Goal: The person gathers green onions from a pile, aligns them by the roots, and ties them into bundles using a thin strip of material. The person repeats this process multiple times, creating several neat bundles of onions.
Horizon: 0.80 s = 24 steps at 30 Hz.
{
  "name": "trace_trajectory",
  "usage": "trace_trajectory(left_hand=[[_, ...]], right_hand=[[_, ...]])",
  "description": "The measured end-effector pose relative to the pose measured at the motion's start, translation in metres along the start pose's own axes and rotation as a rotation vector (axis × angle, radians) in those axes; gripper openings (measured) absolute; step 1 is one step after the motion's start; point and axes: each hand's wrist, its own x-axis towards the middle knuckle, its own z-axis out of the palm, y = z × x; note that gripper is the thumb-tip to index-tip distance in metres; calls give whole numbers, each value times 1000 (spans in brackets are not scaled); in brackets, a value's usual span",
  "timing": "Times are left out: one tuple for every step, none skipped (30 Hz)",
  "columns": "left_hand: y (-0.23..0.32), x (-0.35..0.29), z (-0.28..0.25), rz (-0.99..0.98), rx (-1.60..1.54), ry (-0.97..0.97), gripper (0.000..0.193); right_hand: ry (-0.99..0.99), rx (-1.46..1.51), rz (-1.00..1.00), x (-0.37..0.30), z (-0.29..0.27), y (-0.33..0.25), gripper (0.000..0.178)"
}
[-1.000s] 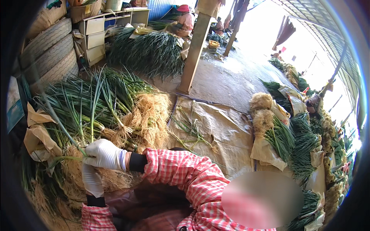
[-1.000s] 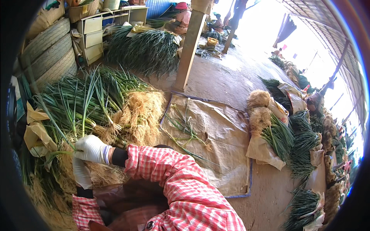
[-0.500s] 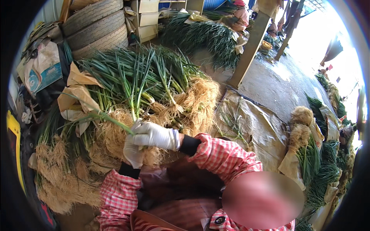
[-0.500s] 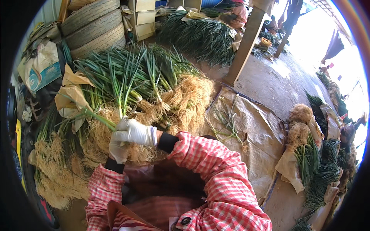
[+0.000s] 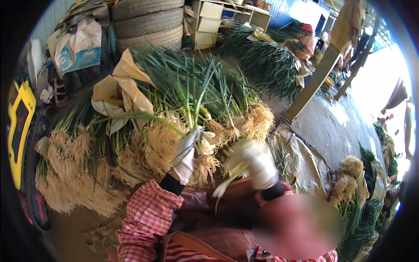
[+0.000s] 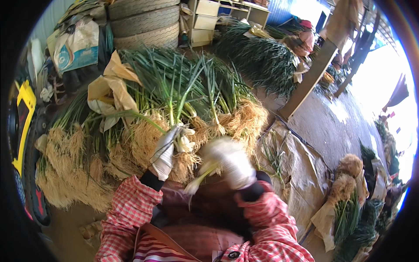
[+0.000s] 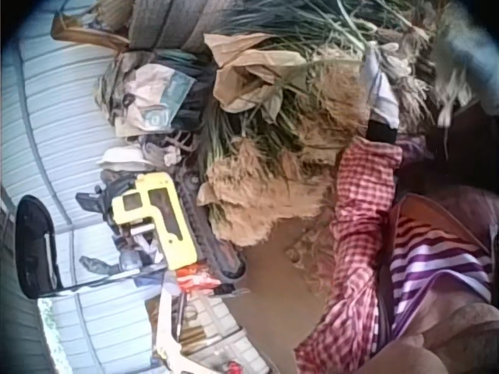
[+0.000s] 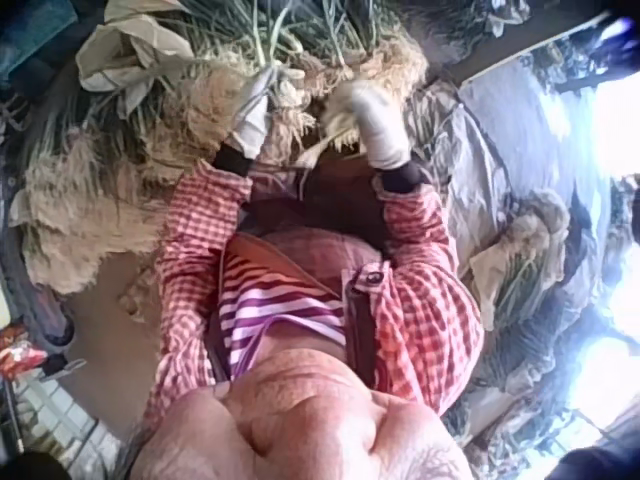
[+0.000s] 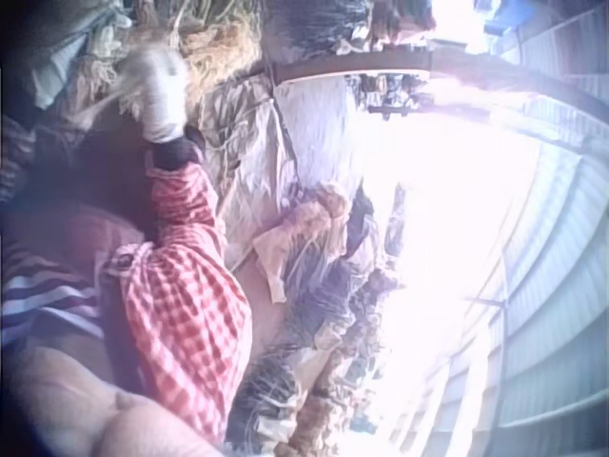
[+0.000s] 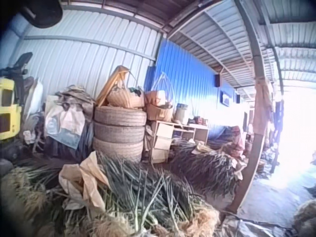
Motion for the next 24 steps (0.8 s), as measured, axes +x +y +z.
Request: trace_trajectory(left_hand=[[-4,2,-7,20,-4,-65,23],[-7,0,-1,59,41,-18,23],[-8,-3,6,100,88,29,23],[-3,-9,16,68,96,20,23],[-17,2,7,90,169,-35,34],[-20,0,10,42,189,-125,34],[-17,-4,19,-4,213,-213,34],[-14,-12,29,-42,193,-262,34],[-15,-18,32,-33,214,-235,30],[-18,-19,30,-41,274,-254,27],[-21,-19,31,-58,339,-281,25],[-16,-24,32,-107,370,-264,21],[-14,-27,33,-87,411,-273,20],[-14,-29,34,-67,451,-284,20],[-15,-32,33,-48,491,-287,20],[-22,-24,26,29,409,-292,20],[-24,-23,21,-2,394,-299,20],[-23,-26,20,-34,375,-304,20],[-20,-30,19,-117,350,-329,20],[-18,-36,17,-202,328,-349,20],[-12,-46,25,-151,404,-255,24],[-10,-50,21,-243,473,-296,26],[-6,-51,16,-321,550,-320,27],[-7,-51,17,-260,634,-317,29]], right_hand=[[263,15,49,1,-16,-14,21],[430,256,2,0,-44,-3,27],[587,489,-86,-1,-72,9,33],[580,674,-79,1,-87,14,30],[551,748,66,-1,-101,30,27],[528,827,215,-2,-116,48,28],[357,790,308,5,-104,52,32],[187,747,398,14,-89,57,38],[4,707,488,25,-69,63,45],[-38,619,555,38,-42,53,47],[-107,611,492,47,-28,56,47],[-180,647,521,59,-15,50,46],[-245,677,548,66,-6,44,44],[-150,674,562,71,1,50,42],[-60,674,582,75,11,53,40],[-69,754,612,77,15,50,37],[-35,754,589,78,21,45,36],[-56,737,569,80,25,41,35],[-80,721,549,82,28,38,34],[-104,736,559,83,30,39,33],[-130,587,513,86,26,56,34],[-53,586,529,85,35,43,35],[1,588,532,84,43,33,37],[-29,595,544,83,32,49,36]])
